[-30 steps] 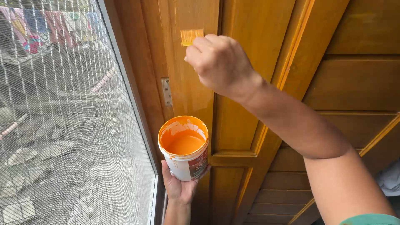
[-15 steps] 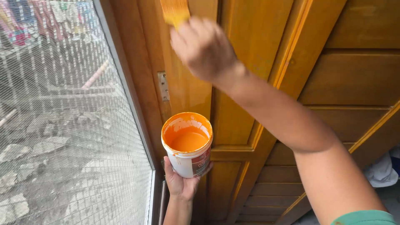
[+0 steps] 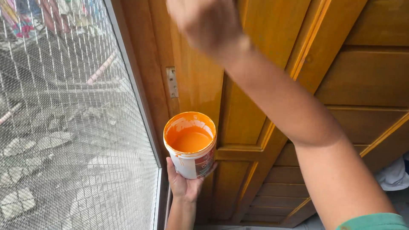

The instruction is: The person paints a wooden door with orange paint using a yellow brush. They hold a white paint container in the left hand and repeatedly dip the brush to apply paint to the door's surface and edges.

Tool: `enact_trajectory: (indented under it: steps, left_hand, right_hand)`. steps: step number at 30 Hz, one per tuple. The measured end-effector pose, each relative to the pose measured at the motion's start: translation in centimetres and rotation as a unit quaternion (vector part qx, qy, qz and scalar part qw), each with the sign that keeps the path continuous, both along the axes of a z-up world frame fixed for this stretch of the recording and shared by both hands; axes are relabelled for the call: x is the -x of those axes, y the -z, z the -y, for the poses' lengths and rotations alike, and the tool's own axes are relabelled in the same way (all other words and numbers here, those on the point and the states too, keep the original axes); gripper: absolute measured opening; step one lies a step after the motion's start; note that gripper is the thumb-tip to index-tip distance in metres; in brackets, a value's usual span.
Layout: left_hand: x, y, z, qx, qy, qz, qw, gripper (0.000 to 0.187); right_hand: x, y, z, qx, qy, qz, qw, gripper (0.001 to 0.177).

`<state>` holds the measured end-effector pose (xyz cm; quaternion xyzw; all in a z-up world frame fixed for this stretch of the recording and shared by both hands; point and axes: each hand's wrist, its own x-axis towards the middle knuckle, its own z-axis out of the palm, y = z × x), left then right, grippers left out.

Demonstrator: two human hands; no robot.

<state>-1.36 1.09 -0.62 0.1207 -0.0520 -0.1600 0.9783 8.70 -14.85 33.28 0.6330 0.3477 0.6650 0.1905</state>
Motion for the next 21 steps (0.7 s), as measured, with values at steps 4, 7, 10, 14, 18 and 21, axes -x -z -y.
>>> enact_trajectory:
  steps: [4, 7, 10, 14, 18, 21]
  left_hand:
    - [0.0, 0.0, -0.5, -0.006, -0.011, -0.004, 1.0, 0.091]
    - [0.0, -0.1, -0.5, 0.0, -0.008, 0.014, 1.0, 0.091]
    - [0.0, -0.1, -0.4, 0.008, -0.006, 0.021, 1.0, 0.091]
    - [0.0, -0.1, 0.1, -0.002, -0.002, 0.012, 1.0, 0.092]
    - [0.0, 0.4, 0.4, -0.005, 0.012, 0.005, 1.0, 0.094]
    - [0.1, 1.0, 0.4, -0.011, 0.015, 0.012, 1.0, 0.095]
  right_hand:
    - [3.3, 4.9, -0.9, 0.026, -0.027, -0.087, 0.995, 0.007]
    - [4.9, 4.7, 0.6, 0.006, -0.09, -0.151, 0.984, 0.006]
    - [4.4, 1.9, 2.7, 0.0, -0.094, -0.118, 0.989, 0.012]
    - [3.4, 1.5, 3.9, 0.011, -0.036, -0.029, 0.999, 0.023]
    - [5.2, 8.3, 3.1, 0.007, -0.037, -0.11, 0.993, 0.01]
    - [8.1, 11.3, 2.9, -0.016, -0.063, -0.2, 0.978, 0.014]
